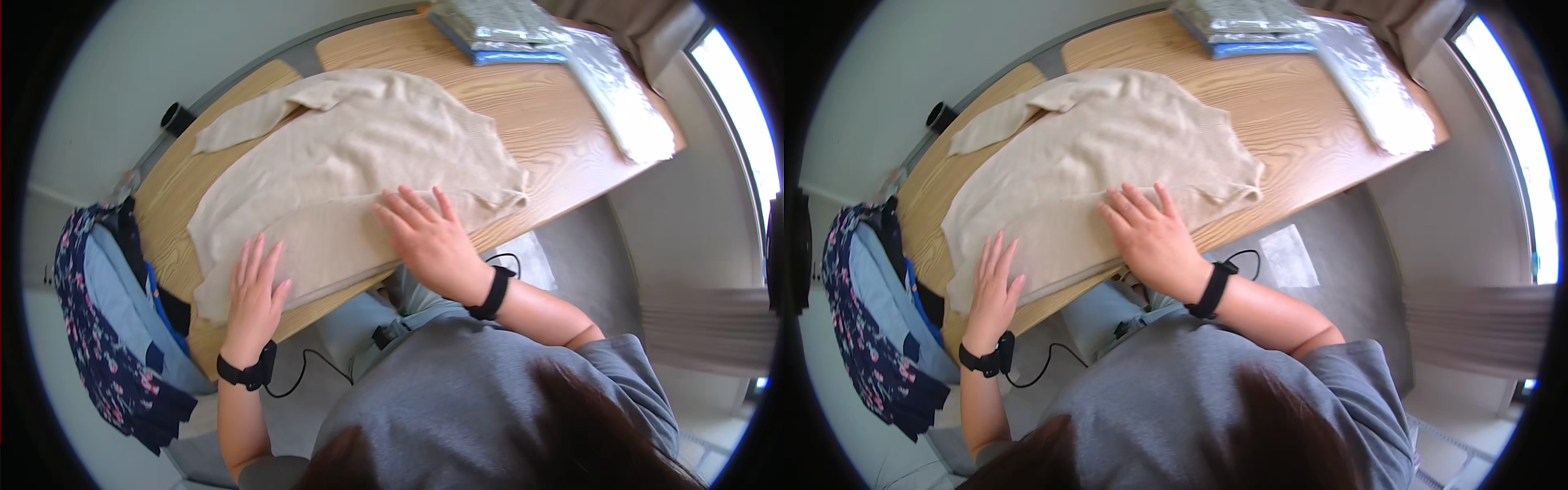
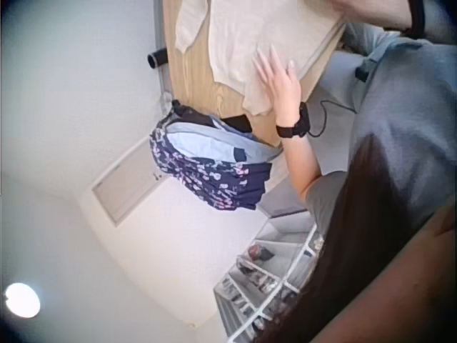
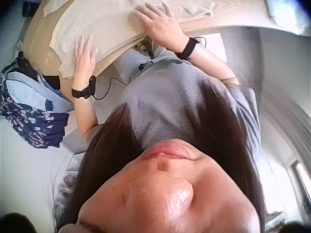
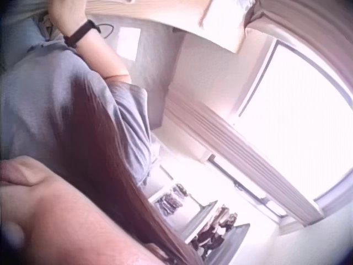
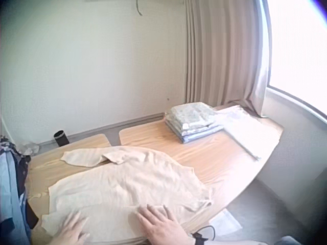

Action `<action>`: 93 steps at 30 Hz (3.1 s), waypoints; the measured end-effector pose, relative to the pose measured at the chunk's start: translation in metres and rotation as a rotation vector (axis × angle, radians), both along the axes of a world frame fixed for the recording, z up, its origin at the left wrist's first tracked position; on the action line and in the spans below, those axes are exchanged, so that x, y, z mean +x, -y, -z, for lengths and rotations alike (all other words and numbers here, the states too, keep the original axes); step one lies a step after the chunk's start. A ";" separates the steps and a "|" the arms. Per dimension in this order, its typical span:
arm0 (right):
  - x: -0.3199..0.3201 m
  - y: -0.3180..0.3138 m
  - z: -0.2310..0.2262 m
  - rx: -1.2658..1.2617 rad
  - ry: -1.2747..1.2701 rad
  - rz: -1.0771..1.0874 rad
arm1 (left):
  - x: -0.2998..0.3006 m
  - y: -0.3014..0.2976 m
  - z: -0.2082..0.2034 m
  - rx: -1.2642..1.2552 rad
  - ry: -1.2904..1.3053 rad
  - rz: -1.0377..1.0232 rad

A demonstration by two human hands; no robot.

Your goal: Folding a sequined skirt and a sweater and putting them in plastic bags.

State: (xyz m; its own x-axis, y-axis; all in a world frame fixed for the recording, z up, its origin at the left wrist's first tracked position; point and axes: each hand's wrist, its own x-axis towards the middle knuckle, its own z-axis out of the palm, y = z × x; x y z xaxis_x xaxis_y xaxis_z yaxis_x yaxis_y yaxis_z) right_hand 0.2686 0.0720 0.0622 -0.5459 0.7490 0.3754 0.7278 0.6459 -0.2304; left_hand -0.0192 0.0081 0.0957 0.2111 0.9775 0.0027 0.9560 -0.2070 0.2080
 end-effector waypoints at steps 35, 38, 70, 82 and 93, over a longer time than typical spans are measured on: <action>-0.012 -0.202 -0.230 -0.329 0.105 -0.093 | -0.166 -0.042 -0.096 -0.036 0.368 -0.433; -0.060 -0.288 -0.153 -0.309 0.376 -0.106 | -0.192 -0.078 -0.052 -0.135 0.244 -0.359; 0.038 -0.216 -0.141 -0.939 -0.111 -0.318 | -0.150 -0.046 -0.023 0.023 0.094 -0.059; 0.050 -0.185 -0.079 -1.318 -0.025 0.025 | -0.134 -0.033 -0.023 -0.078 0.150 -0.075; 0.014 -0.148 -0.094 -0.928 -0.171 -0.565 | 0.016 -0.096 -0.073 0.229 0.350 0.219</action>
